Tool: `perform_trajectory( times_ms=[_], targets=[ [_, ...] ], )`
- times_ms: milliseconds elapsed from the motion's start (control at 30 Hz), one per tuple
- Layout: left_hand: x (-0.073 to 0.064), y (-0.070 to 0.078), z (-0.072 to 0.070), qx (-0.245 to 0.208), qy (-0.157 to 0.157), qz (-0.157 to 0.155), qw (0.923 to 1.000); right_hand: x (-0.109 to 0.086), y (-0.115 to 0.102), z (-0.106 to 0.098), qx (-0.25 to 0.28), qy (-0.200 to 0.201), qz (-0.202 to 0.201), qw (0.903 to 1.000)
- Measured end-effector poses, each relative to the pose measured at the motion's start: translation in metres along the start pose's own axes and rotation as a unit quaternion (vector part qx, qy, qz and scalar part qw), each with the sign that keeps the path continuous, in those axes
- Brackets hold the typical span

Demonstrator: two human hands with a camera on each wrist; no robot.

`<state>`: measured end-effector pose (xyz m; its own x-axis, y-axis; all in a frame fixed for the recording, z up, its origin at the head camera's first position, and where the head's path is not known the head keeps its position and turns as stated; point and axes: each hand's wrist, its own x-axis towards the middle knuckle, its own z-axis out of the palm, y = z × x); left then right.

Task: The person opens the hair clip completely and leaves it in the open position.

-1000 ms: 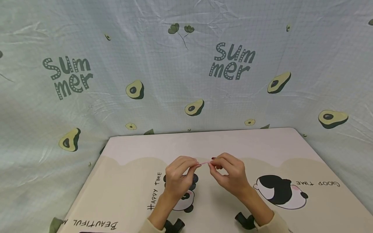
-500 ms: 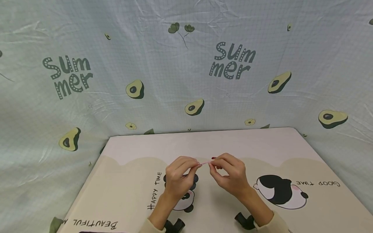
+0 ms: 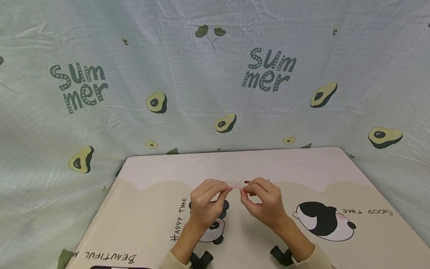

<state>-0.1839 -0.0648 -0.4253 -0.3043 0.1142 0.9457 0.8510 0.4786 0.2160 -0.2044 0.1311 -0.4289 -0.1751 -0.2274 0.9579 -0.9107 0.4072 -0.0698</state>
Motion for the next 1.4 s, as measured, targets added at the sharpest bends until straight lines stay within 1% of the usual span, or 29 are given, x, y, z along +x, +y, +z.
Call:
perform_trajectory(
  times_ms=[367, 533, 633, 767, 867, 1033, 1167, 1300, 1400],
  targets=[
    [-0.001, -0.001, 0.001, -0.002, -0.002, 0.001, 1.0, 0.0, 0.001, -0.001, 0.008, -0.01, 0.014, 0.9998],
    [-0.001, -0.001, 0.002, 0.0, -0.001, 0.004, 1.0, 0.001, 0.003, -0.004, 0.017, -0.024, 0.022, 0.9993],
    [-0.002, 0.0, 0.004, 0.002, -0.006, -0.005, 1.0, 0.002, 0.005, -0.006, 0.022, -0.033, 0.027, 0.9988],
    [-0.003, -0.001, 0.004, 0.005, -0.016, -0.027, 0.9995, 0.002, 0.006, -0.007, 0.024, -0.04, 0.031, 0.9984],
    [-0.003, -0.001, 0.004, 0.005, -0.019, -0.035, 0.9992, 0.001, 0.008, -0.007, 0.023, -0.049, 0.036, 0.9979],
    [-0.005, -0.001, 0.004, 0.004, -0.023, -0.033, 0.9992, -0.002, 0.009, -0.008, 0.024, -0.067, 0.054, 0.996],
    [-0.006, -0.001, 0.005, 0.012, -0.029, -0.04, 0.9987, -0.003, 0.01, -0.009, 0.03, -0.075, 0.067, 0.9944],
    [-0.006, -0.002, 0.005, 0.022, -0.034, -0.048, 0.998, -0.004, 0.011, -0.009, 0.035, -0.074, 0.07, 0.9942],
    [-0.006, -0.002, 0.005, 0.025, -0.03, -0.046, 0.9982, -0.005, 0.011, -0.008, 0.04, -0.068, 0.069, 0.9945]
  ],
)
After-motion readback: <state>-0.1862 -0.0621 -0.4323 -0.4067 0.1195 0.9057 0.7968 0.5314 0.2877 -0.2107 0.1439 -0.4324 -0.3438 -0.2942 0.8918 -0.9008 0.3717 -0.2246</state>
